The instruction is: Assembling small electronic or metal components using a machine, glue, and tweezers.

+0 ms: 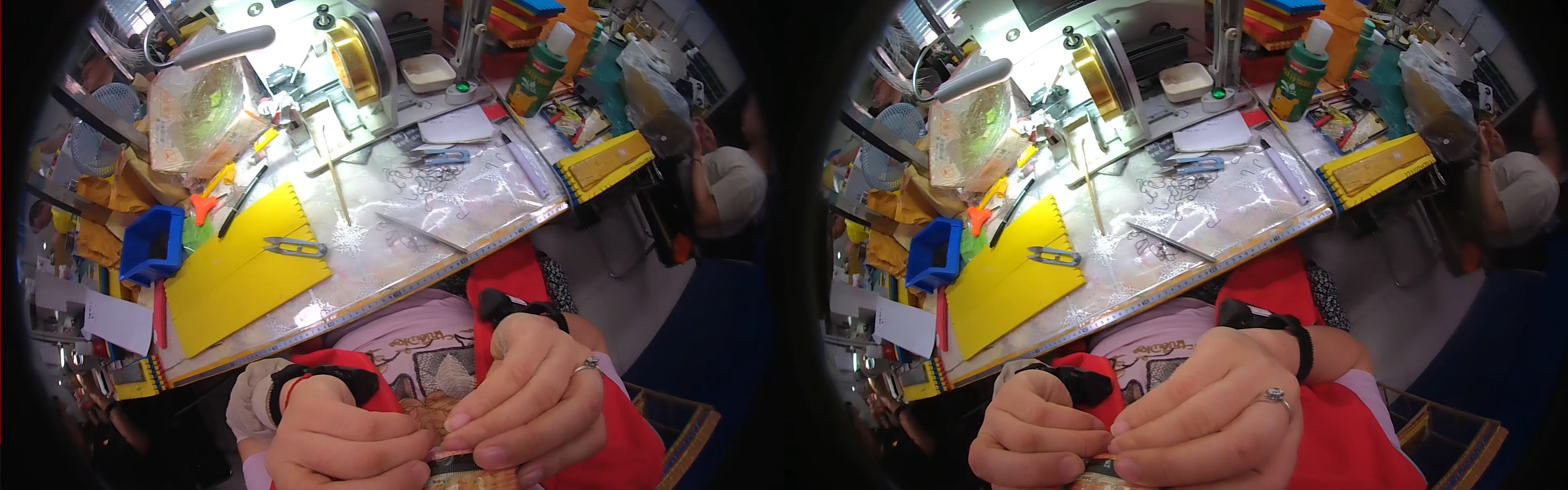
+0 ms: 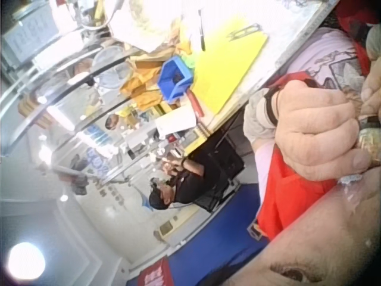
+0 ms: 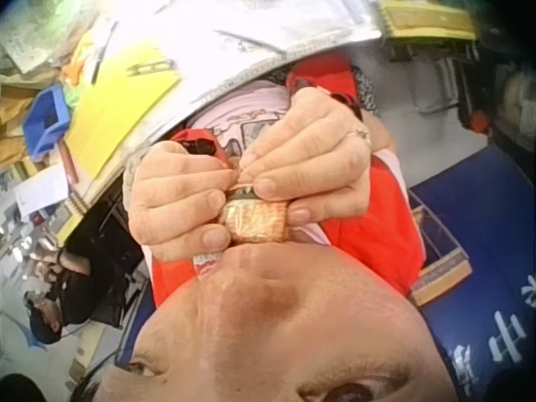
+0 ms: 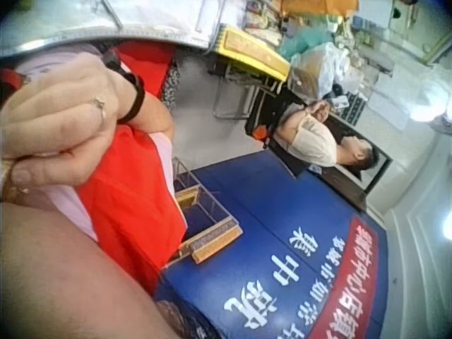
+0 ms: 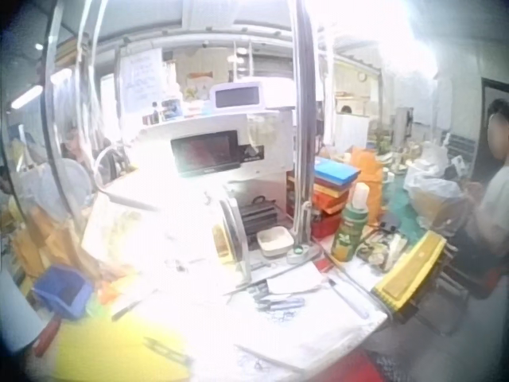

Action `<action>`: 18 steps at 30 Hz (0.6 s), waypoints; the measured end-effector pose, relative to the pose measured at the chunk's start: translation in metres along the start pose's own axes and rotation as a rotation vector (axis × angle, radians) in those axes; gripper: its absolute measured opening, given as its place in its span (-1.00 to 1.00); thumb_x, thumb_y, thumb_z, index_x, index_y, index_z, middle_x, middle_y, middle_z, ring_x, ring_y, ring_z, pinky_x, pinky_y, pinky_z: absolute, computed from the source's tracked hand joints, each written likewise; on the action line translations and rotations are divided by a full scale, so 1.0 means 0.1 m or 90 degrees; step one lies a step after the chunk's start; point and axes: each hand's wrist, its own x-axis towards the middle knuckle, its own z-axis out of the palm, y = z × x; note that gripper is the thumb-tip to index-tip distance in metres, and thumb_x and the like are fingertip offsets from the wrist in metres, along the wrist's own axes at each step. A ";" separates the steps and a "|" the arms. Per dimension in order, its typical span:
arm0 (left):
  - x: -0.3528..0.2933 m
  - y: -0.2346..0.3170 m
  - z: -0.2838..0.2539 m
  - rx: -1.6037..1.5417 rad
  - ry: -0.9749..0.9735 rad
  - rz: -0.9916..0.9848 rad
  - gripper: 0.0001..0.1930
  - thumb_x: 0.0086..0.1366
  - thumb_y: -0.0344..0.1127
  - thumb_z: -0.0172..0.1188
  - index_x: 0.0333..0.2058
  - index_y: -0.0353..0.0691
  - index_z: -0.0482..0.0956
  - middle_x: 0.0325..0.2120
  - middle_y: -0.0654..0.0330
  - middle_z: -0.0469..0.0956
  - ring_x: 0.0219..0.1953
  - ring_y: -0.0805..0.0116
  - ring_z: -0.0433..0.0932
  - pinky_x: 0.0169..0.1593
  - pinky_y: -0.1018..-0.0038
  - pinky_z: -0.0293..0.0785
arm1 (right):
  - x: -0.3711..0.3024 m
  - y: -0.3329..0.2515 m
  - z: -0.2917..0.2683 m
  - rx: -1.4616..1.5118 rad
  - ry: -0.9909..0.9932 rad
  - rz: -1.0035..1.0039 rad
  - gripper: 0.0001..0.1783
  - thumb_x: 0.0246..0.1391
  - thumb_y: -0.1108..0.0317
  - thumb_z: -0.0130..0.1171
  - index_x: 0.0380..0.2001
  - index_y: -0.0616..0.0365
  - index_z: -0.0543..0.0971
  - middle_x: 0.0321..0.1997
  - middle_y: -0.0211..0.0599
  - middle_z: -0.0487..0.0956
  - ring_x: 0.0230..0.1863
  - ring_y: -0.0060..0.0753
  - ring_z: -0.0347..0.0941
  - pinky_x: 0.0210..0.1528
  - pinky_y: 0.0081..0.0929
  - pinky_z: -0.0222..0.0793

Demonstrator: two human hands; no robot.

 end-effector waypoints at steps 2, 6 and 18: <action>-0.02 -0.02 0.04 0.020 0.011 0.021 -0.82 0.24 -0.50 0.19 -0.19 -0.40 0.47 -0.37 0.03 0.41 -0.57 0.22 0.56 -0.52 0.44 0.57 | -0.02 0.00 -0.07 0.022 -0.013 0.009 -0.75 0.12 0.53 0.20 -0.12 0.35 0.49 -0.18 0.07 0.56 -0.23 -0.13 0.62 -0.20 -0.36 0.68; 0.00 0.03 0.04 0.053 0.013 -0.014 -0.83 0.26 -0.47 0.17 -0.20 -0.39 0.46 -0.36 0.04 0.41 -0.58 0.23 0.56 -0.52 0.44 0.57 | -0.17 0.03 0.00 0.000 0.029 -0.026 -0.84 0.01 0.61 0.25 -0.31 0.33 0.50 -0.18 0.06 0.56 -0.26 -0.09 0.63 -0.21 -0.28 0.67; -0.24 -0.20 -0.22 0.076 -0.064 -0.079 -0.76 0.10 -0.47 0.28 -0.26 -0.44 0.51 -0.31 -0.12 0.55 -0.44 0.09 0.63 -0.42 0.34 0.60 | -0.16 0.07 -0.30 -0.074 -0.125 0.112 -0.80 -0.03 0.59 0.26 -0.28 0.28 0.54 -0.12 0.02 0.56 -0.31 -0.13 0.61 -0.29 -0.27 0.63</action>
